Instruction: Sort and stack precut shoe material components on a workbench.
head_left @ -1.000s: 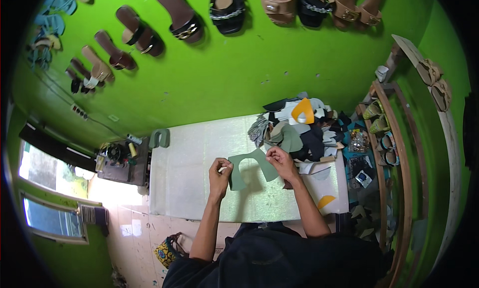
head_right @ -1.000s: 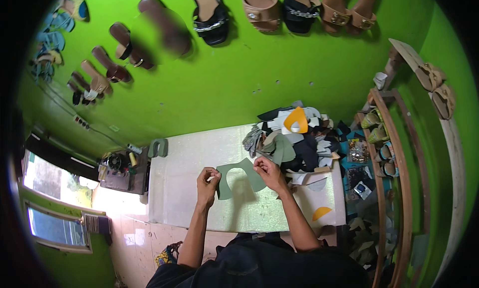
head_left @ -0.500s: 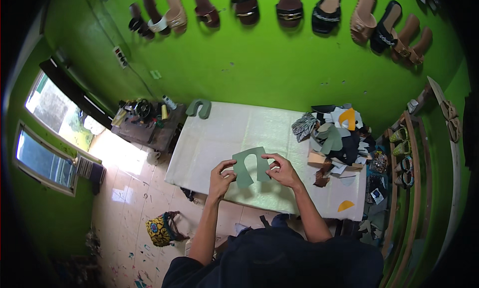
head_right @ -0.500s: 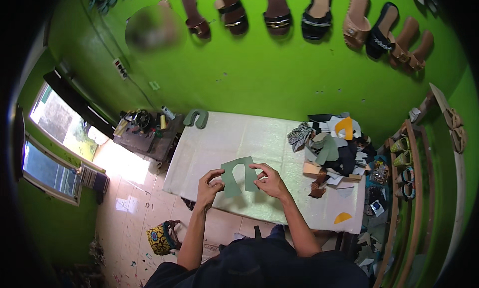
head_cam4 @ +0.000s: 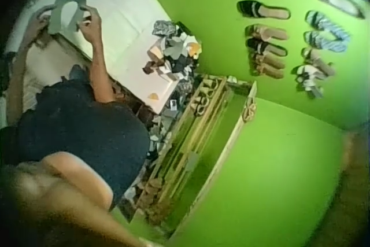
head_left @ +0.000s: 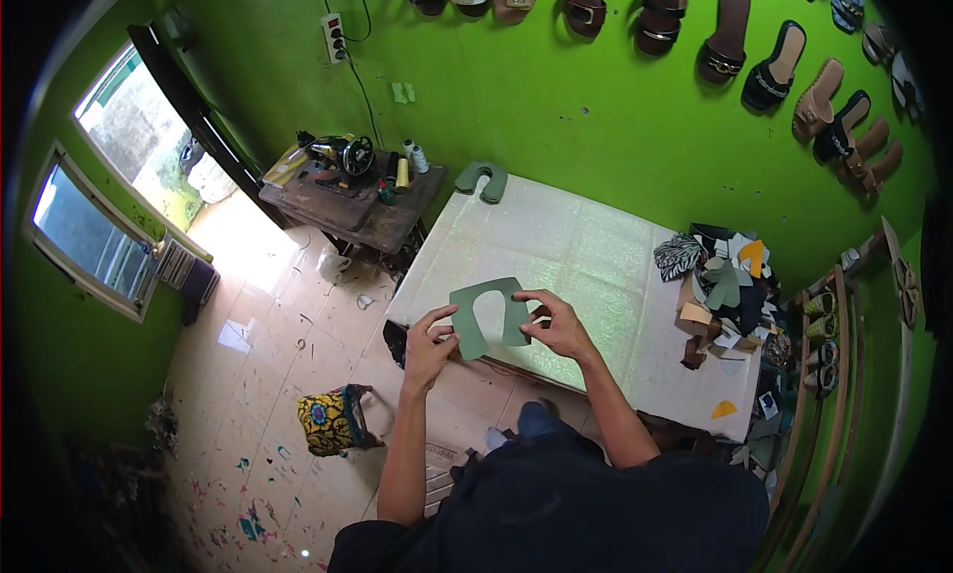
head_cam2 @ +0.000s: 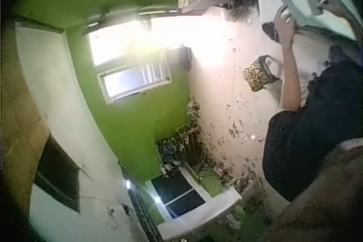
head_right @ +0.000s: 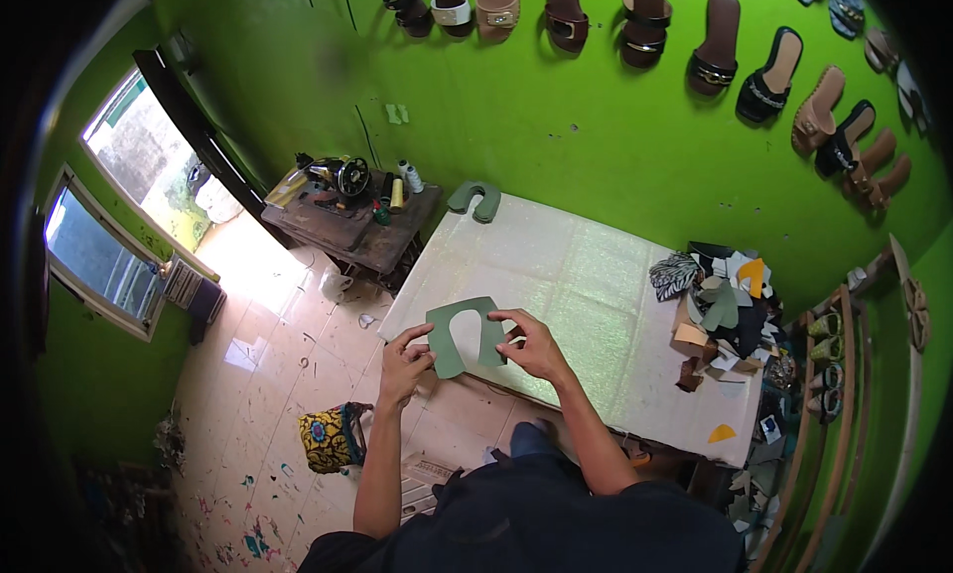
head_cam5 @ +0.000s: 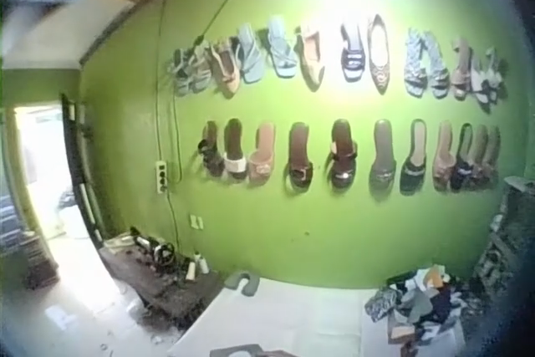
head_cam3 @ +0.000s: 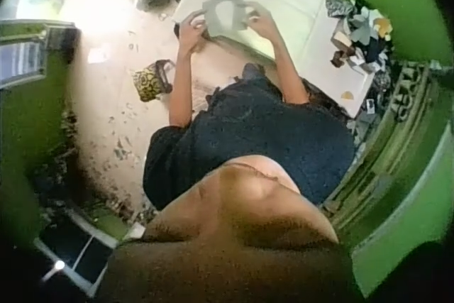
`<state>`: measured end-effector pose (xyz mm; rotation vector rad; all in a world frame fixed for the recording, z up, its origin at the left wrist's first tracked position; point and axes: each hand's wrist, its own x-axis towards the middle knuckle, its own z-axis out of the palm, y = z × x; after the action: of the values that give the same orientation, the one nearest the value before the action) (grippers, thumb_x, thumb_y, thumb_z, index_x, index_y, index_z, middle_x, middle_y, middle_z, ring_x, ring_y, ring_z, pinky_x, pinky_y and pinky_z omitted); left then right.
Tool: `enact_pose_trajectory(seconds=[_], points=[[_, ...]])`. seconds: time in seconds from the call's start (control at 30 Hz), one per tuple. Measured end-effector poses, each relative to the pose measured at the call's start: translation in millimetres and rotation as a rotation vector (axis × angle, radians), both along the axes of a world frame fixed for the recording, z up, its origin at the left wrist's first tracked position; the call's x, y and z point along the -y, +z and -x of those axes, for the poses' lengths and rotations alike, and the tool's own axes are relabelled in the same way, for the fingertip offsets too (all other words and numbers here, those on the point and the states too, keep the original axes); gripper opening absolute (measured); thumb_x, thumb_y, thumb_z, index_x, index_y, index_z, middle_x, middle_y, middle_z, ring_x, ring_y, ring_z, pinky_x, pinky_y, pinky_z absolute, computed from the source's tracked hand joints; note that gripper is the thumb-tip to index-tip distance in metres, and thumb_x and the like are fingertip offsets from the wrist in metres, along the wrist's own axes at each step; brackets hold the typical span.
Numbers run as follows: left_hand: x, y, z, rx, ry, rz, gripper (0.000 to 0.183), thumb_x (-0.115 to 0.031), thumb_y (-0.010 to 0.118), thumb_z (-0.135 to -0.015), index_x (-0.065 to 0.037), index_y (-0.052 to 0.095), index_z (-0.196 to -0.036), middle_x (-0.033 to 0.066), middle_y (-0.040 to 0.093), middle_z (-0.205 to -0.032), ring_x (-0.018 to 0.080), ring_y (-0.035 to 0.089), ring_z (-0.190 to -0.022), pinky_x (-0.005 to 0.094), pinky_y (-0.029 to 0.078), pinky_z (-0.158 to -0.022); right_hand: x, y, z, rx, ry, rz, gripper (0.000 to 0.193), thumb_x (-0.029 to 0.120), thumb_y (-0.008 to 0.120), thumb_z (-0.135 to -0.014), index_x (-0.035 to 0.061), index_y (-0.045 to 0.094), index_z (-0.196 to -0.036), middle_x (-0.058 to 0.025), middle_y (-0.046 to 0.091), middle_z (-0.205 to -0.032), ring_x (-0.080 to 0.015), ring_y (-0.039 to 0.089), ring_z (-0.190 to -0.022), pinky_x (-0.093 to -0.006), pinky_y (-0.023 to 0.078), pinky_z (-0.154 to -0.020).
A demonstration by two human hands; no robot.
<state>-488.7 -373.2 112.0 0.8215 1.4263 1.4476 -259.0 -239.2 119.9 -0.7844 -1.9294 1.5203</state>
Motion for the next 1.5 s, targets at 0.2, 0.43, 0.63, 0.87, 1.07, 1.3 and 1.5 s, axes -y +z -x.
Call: enact_pose_trajectory(seconds=[0.2,0.43,0.63,0.87,1.07,1.3,1.5], points=[[-14.8,-8.8,64.3,-0.098,0.045,-0.03,0.051,0.012,0.061,-0.081,0.001,0.057,-0.131,0.0105,0.068,-0.103,0.0109,0.064,-0.083,0.0227,0.053,-0.071,-15.3,-10.2,64.3,0.004,0.01,0.025,0.056,-0.006,0.072,-0.077,0.0106,0.061,-0.129,-0.0046,0.059,-0.123,-0.0139,0.062,-0.084,-0.0262,0.055,-0.072],[-78.2,-23.5,131.9,-0.202,-0.029,-0.029,0.045,0.012,0.062,-0.081,0.0,0.064,-0.124,0.0067,0.065,-0.114,0.0084,0.059,-0.088,0.0223,0.053,-0.073,-65.1,-30.8,126.1,-0.037,-0.1,-0.111,0.056,-0.006,0.071,-0.076,0.0122,0.061,-0.129,-0.0058,0.059,-0.121,-0.0142,0.063,-0.083,-0.0261,0.055,-0.072],[-135.2,-18.4,181.4,-0.264,-0.058,0.041,0.049,0.013,0.062,-0.08,0.0,0.062,-0.127,0.0073,0.061,-0.124,0.0094,0.06,-0.089,0.0241,0.055,-0.074,-103.3,-22.5,177.0,-0.014,-0.133,0.025,0.055,-0.007,0.069,-0.077,0.0086,0.06,-0.128,-0.0076,0.058,-0.121,-0.0162,0.063,-0.084,-0.0277,0.055,-0.075],[-194.3,-32.9,228.0,-0.206,-0.147,0.042,0.051,0.014,0.063,-0.079,0.002,0.061,-0.128,0.0088,0.062,-0.123,0.0093,0.063,-0.088,0.0236,0.054,-0.076,-143.5,-27.2,211.6,0.04,-0.221,0.021,0.055,-0.008,0.068,-0.077,0.0098,0.06,-0.128,-0.0079,0.058,-0.121,-0.0172,0.064,-0.085,-0.028,0.056,-0.074],[-252.3,-36.2,255.0,-0.11,-0.264,-0.014,0.051,0.012,0.064,-0.076,0.001,0.063,-0.125,0.0083,0.065,-0.116,0.0106,0.064,-0.087,0.0228,0.051,-0.076,-162.0,-29.2,233.7,0.09,-0.367,0.029,0.056,-0.01,0.068,-0.076,0.0091,0.059,-0.128,-0.0096,0.058,-0.122,-0.0187,0.066,-0.086,-0.0287,0.058,-0.075],[-299.7,-39.5,284.1,-0.167,-0.444,0.004,0.052,0.01,0.067,-0.077,0.0,0.063,-0.127,0.0087,0.065,-0.121,0.0125,0.064,-0.088,0.0245,0.052,-0.079,-177.8,-46.3,260.5,0.126,-0.525,-0.033,0.058,-0.011,0.071,-0.076,0.0098,0.059,-0.129,-0.0086,0.059,-0.127,-0.019,0.069,-0.089,-0.0299,0.059,-0.077],[-341.9,-71.4,302.5,-0.135,-0.567,-0.006,0.053,0.009,0.07,-0.076,-0.001,0.062,-0.128,0.0088,0.064,-0.122,0.014,0.064,-0.09,0.0265,0.053,-0.081,-201.5,-64.2,280.8,0.158,-0.622,-0.035,0.058,-0.012,0.067,-0.076,0.0072,0.057,-0.13,-0.0136,0.058,-0.125,-0.023,0.07,-0.089,-0.0311,0.059,-0.077]])
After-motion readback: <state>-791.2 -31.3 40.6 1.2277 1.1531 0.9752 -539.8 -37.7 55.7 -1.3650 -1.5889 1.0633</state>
